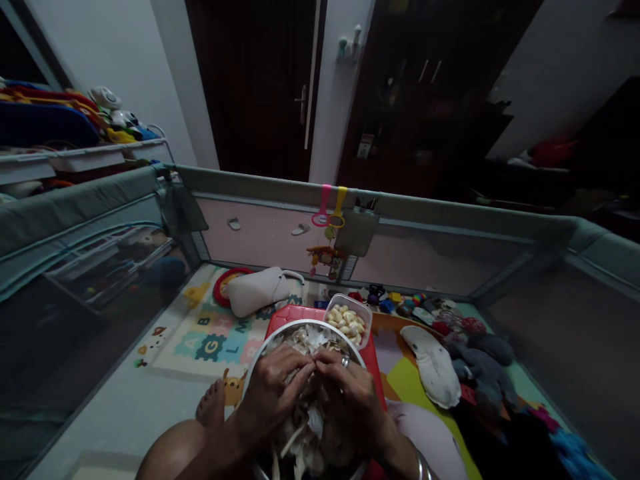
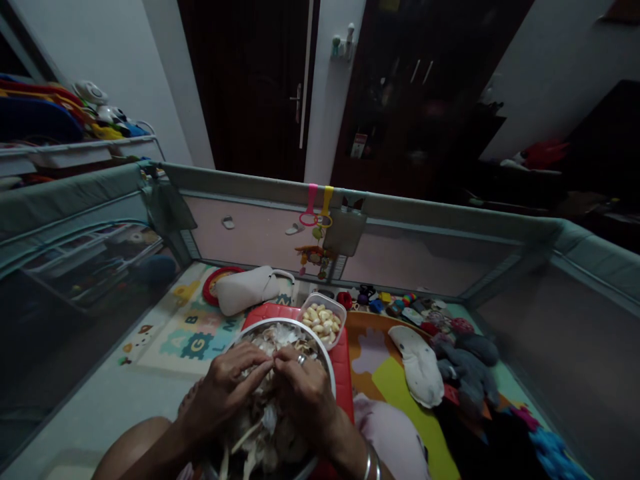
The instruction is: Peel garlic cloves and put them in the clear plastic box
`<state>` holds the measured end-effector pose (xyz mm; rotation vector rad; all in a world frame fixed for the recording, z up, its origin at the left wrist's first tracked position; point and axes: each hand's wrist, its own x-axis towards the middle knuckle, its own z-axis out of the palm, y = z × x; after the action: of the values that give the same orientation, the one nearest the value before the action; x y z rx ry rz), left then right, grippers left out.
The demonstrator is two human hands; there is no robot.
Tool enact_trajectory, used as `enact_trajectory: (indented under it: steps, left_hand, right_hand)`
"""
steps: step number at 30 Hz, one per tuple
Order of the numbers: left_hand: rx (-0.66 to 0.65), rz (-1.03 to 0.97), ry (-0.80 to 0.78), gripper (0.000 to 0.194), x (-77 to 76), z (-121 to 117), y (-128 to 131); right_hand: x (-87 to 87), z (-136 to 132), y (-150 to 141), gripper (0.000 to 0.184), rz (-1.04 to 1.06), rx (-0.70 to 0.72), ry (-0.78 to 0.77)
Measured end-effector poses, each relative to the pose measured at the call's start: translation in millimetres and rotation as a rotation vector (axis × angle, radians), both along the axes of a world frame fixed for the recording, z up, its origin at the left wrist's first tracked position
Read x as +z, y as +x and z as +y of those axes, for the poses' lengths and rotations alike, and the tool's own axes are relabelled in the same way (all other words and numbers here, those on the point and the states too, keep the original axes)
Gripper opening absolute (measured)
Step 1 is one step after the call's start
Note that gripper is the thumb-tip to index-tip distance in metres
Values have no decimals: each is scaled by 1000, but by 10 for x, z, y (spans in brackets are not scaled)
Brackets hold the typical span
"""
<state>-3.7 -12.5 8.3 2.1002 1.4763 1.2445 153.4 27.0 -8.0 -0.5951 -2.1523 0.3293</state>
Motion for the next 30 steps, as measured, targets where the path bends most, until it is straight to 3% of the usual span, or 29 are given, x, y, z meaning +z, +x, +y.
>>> enact_trajectory:
  steps: [10, 15, 22, 30]
  left_hand:
    - [43, 144, 226, 24, -5, -42, 96]
    - [58, 112, 219, 23, -1, -41, 94]
    - [82, 5, 95, 16, 95, -52, 85]
    - [60, -16, 155, 13, 52, -50, 77]
  right_hand:
    - [126, -68, -52, 19, 92, 0, 34]
    - [121, -64, -38, 16, 160, 42, -72]
    - [131, 8, 6, 7, 313, 81, -396]
    - [85, 4, 4, 17, 352, 120, -459]
